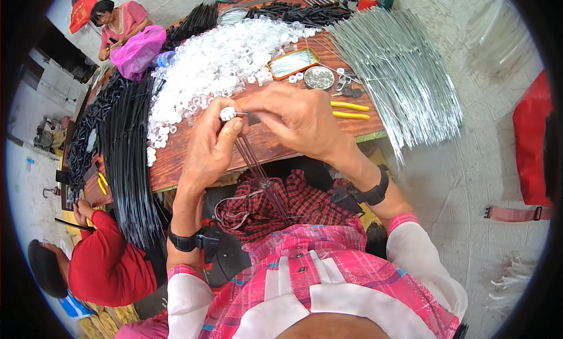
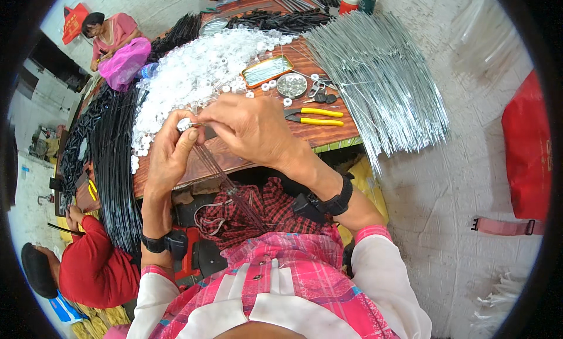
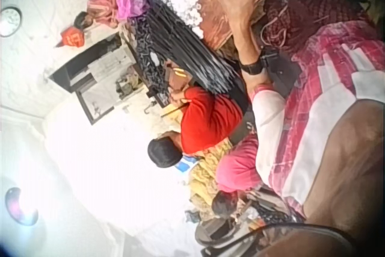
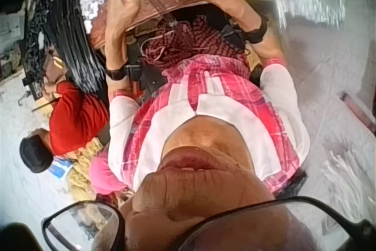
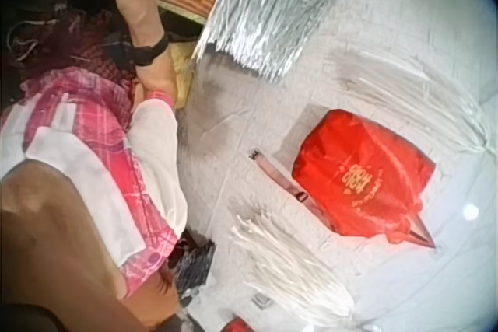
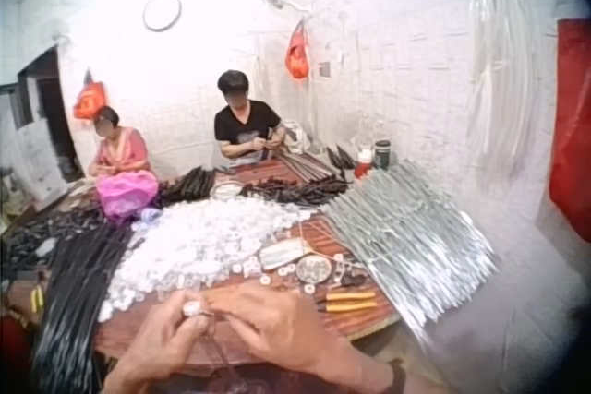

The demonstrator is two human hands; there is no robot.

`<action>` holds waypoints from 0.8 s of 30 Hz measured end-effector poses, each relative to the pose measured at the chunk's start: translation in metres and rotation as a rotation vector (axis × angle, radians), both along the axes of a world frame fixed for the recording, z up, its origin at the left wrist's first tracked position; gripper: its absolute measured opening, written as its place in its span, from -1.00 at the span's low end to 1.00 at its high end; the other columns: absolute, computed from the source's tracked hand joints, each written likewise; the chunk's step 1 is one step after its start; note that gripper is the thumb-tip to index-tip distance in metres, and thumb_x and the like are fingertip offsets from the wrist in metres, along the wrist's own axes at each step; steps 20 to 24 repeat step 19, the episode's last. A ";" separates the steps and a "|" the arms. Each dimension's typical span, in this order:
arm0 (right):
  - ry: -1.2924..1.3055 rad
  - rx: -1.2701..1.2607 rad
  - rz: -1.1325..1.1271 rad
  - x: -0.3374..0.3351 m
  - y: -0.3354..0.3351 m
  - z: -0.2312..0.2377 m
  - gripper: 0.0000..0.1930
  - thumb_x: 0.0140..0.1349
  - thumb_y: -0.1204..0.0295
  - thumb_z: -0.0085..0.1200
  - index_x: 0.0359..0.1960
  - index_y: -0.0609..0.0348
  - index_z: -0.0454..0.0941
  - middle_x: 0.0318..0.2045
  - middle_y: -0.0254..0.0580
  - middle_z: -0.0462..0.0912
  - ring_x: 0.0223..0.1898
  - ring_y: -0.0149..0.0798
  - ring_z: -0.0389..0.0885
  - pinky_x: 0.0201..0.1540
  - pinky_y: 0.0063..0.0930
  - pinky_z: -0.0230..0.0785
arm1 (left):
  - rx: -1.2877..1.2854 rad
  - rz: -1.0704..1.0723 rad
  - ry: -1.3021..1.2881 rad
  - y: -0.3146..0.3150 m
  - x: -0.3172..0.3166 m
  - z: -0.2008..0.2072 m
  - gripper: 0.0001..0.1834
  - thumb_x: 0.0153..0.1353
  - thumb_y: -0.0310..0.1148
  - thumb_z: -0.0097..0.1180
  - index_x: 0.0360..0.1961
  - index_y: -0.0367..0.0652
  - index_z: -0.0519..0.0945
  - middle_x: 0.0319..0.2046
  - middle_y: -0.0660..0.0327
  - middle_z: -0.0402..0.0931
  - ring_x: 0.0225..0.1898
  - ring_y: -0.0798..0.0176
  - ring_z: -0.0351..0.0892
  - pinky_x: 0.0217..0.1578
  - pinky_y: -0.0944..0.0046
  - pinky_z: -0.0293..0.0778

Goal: Placing plastic tips onto the ends of metal umbrella ribs.

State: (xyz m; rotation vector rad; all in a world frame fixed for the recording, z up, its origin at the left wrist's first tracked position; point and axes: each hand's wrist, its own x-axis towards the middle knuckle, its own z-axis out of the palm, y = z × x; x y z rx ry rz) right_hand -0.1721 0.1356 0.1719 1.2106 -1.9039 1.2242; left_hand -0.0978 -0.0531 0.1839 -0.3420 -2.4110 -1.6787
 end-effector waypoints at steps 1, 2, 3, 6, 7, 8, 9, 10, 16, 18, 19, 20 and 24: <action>-0.001 0.000 0.000 0.002 -0.001 -0.001 -0.79 0.17 0.44 0.23 -0.15 -0.07 0.71 -0.38 -0.31 0.71 -0.47 -0.18 0.69 -0.50 -0.39 0.49 | -0.001 0.006 0.008 0.000 0.001 0.001 -0.86 0.44 -0.39 0.02 -0.08 -0.23 0.44 -0.42 0.30 0.50 -0.40 0.47 0.42 -0.34 0.40 0.38; 0.046 -0.036 -0.055 0.005 -0.004 -0.002 -0.77 0.14 0.41 0.25 -0.14 -0.10 0.71 -0.39 -0.34 0.70 -0.47 -0.21 0.69 -0.50 -0.39 0.49 | -0.001 0.012 0.016 0.000 0.002 0.002 -0.85 0.44 -0.39 0.01 -0.07 -0.23 0.44 -0.42 0.30 0.50 -0.40 0.47 0.42 -0.34 0.40 0.38; 0.092 -0.072 -0.109 0.007 -0.005 -0.003 -0.75 0.12 0.38 0.27 -0.13 -0.13 0.72 -0.40 -0.36 0.70 -0.47 -0.24 0.69 -0.50 -0.38 0.49 | -0.001 0.013 0.015 0.000 0.002 0.005 -0.85 0.44 -0.39 0.01 -0.07 -0.23 0.44 -0.42 0.30 0.50 -0.40 0.47 0.42 -0.34 0.40 0.38; 0.212 -0.036 -0.128 0.006 -0.001 0.003 -0.71 0.07 0.34 0.28 -0.11 -0.13 0.72 -0.43 -0.39 0.67 -0.48 -0.27 0.68 -0.51 -0.40 0.48 | -0.113 0.054 -0.013 0.002 0.004 0.010 -0.84 0.44 -0.39 0.01 -0.05 -0.23 0.46 -0.42 0.29 0.53 -0.42 0.48 0.42 -0.36 0.40 0.37; 0.210 -0.036 -0.127 0.005 0.001 0.006 -0.71 0.07 0.34 0.28 -0.11 -0.13 0.72 -0.43 -0.39 0.67 -0.48 -0.27 0.68 -0.51 -0.40 0.48 | -0.121 0.070 -0.033 0.002 0.003 0.010 -0.84 0.43 -0.40 0.01 -0.05 -0.22 0.46 -0.42 0.27 0.55 -0.44 0.48 0.41 -0.37 0.40 0.37; 0.221 0.017 -0.109 0.005 0.004 0.009 -0.71 0.07 0.41 0.28 -0.12 -0.05 0.71 -0.38 -0.35 0.70 -0.44 -0.25 0.70 -0.46 -0.41 0.52 | -0.128 0.086 -0.054 0.002 0.003 0.010 -0.84 0.43 -0.40 0.01 -0.04 -0.22 0.47 -0.43 0.26 0.56 -0.45 0.48 0.41 -0.38 0.40 0.37; 0.231 0.070 -0.090 0.005 0.005 0.011 -0.72 0.07 0.47 0.27 -0.13 0.02 0.71 -0.33 -0.31 0.74 -0.40 -0.24 0.73 -0.41 -0.43 0.56 | -0.128 0.086 -0.056 0.002 0.003 0.010 -0.84 0.43 -0.40 0.01 -0.04 -0.22 0.47 -0.43 0.26 0.56 -0.45 0.48 0.41 -0.38 0.40 0.37; 0.230 0.071 -0.091 0.005 0.005 0.011 -0.72 0.07 0.47 0.27 -0.13 0.02 0.71 -0.33 -0.31 0.74 -0.40 -0.24 0.73 -0.41 -0.43 0.56 | -0.143 0.097 -0.047 0.002 0.004 0.009 -0.84 0.42 -0.40 0.02 -0.05 -0.21 0.47 -0.44 0.25 0.57 -0.46 0.48 0.42 -0.39 0.39 0.36; 0.204 0.078 -0.083 0.004 -0.002 0.008 -0.88 0.20 0.38 0.24 -0.25 0.09 0.66 -0.48 -0.29 0.69 -0.53 -0.27 0.65 -0.52 -0.45 0.47 | -0.169 0.108 0.018 0.009 0.006 0.009 -0.84 0.42 -0.40 0.05 -0.05 -0.22 0.47 -0.45 0.22 0.60 -0.43 0.45 0.51 -0.39 0.35 0.39; -0.924 0.029 0.274 0.006 0.000 0.014 -0.74 0.18 0.22 0.28 -0.28 0.15 0.65 -0.50 -0.32 0.68 -0.49 -0.38 0.70 -0.49 -0.45 0.47 | -0.191 0.121 0.028 0.012 0.006 0.010 -0.82 0.41 -0.40 0.07 -0.05 -0.22 0.47 -0.44 0.20 0.62 -0.40 0.40 0.57 -0.36 0.34 0.43; -0.928 0.024 0.271 0.007 0.000 0.013 -0.74 0.18 0.22 0.28 -0.28 0.15 0.65 -0.50 -0.32 0.68 -0.49 -0.38 0.70 -0.49 -0.45 0.47 | -0.211 0.130 0.020 0.013 0.006 0.010 -0.82 0.40 -0.40 0.09 -0.04 -0.22 0.47 -0.43 0.19 0.63 -0.40 0.36 0.59 -0.32 0.35 0.46; -0.928 0.024 0.271 0.007 0.000 0.013 -0.74 0.18 0.22 0.28 -0.28 0.15 0.65 -0.50 -0.32 0.68 -0.49 -0.38 0.70 -0.49 -0.45 0.47 | -0.211 0.130 0.020 0.013 0.006 0.010 -0.82 0.40 -0.40 0.09 -0.04 -0.22 0.47 -0.43 0.19 0.63 -0.40 0.36 0.59 -0.32 0.35 0.46; -0.928 0.024 0.271 0.007 0.000 0.013 -0.74 0.18 0.22 0.28 -0.28 0.15 0.65 -0.50 -0.32 0.68 -0.49 -0.38 0.70 -0.49 -0.45 0.47 | -0.211 0.130 0.020 0.013 0.006 0.010 -0.82 0.40 -0.40 0.09 -0.04 -0.22 0.47 -0.43 0.19 0.63 -0.40 0.36 0.59 -0.32 0.35 0.46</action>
